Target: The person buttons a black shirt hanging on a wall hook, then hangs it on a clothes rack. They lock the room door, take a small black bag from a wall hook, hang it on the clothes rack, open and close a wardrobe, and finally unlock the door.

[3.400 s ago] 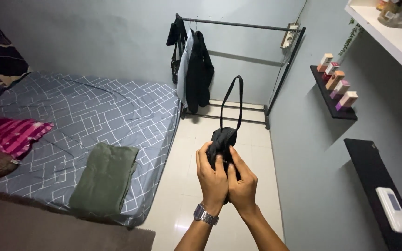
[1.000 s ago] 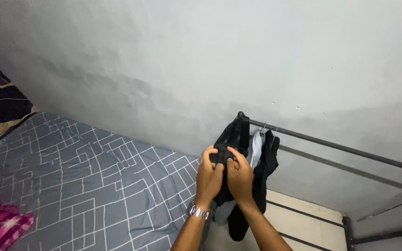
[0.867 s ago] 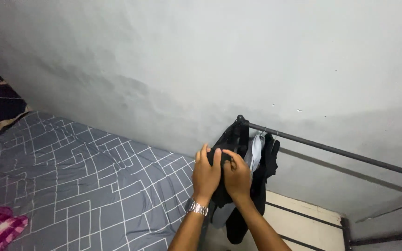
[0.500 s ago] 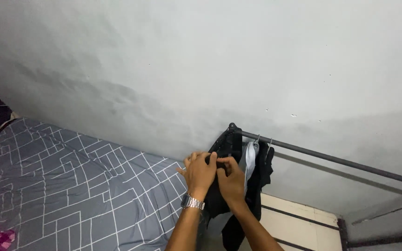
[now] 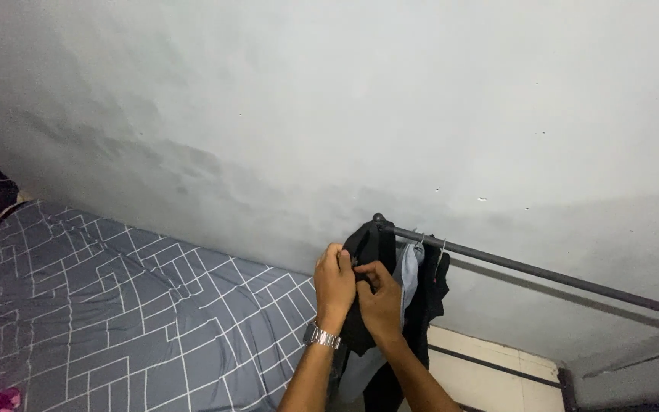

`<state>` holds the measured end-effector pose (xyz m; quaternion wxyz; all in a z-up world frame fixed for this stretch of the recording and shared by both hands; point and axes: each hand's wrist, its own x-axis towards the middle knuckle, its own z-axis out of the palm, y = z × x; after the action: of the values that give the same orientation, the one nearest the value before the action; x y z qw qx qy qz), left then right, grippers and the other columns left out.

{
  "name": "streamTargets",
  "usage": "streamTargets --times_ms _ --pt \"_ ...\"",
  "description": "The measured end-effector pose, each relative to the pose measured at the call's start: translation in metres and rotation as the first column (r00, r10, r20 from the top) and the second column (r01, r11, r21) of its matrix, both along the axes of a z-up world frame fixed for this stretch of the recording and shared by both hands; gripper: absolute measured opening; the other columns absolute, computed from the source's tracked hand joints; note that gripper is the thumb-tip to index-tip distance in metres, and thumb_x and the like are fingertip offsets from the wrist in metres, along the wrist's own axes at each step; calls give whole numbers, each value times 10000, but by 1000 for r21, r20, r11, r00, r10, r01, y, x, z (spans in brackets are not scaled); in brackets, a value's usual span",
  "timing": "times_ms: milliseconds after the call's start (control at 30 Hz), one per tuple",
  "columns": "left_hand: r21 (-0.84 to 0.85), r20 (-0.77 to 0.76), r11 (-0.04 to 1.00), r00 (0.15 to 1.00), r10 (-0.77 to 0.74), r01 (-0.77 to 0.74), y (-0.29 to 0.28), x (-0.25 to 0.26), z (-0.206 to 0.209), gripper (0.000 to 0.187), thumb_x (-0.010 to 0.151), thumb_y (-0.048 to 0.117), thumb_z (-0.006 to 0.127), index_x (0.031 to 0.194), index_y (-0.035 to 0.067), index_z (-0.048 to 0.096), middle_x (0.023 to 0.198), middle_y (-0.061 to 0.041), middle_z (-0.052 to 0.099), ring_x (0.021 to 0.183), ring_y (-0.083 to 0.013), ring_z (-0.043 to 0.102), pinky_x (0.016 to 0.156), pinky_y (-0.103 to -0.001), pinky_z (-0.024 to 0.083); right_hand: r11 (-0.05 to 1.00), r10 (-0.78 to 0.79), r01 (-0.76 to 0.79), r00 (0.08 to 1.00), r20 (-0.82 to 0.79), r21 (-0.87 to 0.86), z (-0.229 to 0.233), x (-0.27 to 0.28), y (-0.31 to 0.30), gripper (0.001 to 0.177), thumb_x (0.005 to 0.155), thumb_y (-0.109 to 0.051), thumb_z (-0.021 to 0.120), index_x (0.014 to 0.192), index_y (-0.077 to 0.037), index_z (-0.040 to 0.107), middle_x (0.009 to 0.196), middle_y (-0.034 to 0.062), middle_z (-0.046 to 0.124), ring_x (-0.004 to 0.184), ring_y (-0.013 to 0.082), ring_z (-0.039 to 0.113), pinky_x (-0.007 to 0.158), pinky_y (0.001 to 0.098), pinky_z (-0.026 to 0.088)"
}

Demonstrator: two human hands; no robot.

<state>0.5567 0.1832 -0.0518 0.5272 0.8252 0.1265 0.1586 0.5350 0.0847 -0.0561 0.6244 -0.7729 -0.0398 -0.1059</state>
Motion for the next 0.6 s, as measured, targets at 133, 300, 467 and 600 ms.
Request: streamTargets --times_ms 133,300,467,600 --pt "-189 -24 982 999 -33 28 -7 6 14 231 1012 223 414 915 123 598 836 -22 676 826 -194 637 761 -357 491 998 -30 37 989 -142 48 19 -2 -1 242 850 -11 540 956 -111 733 941 11 780 909 121 718 837 251 540" --pt "-261 -51 964 996 -75 59 -15 20 32 313 1025 212 388 1052 180 698 809 37 616 779 -114 585 711 -286 471 994 -71 76 996 -55 83 8 15 -5 245 853 29 531 940 -84 730 914 32 753 906 142 721 856 268 571" --pt "-250 -43 967 998 -55 42 -21 52 13 344 1031 241 409 1210 195 699 825 14 645 782 -127 604 721 -291 493 992 -113 113 994 -6 52 -4 36 -11 275 828 20 552 995 -81 746 984 41 777 959 155 740 897 273 585" --pt "-268 -71 963 997 -42 22 -22 74 1 433 1033 260 417 1405 248 637 1031 -26 740 969 -164 681 892 -302 534 989 -119 123 991 -54 83 -7 52 -13 272 822 34 572 998 -74 749 991 49 777 947 155 744 893 263 590"
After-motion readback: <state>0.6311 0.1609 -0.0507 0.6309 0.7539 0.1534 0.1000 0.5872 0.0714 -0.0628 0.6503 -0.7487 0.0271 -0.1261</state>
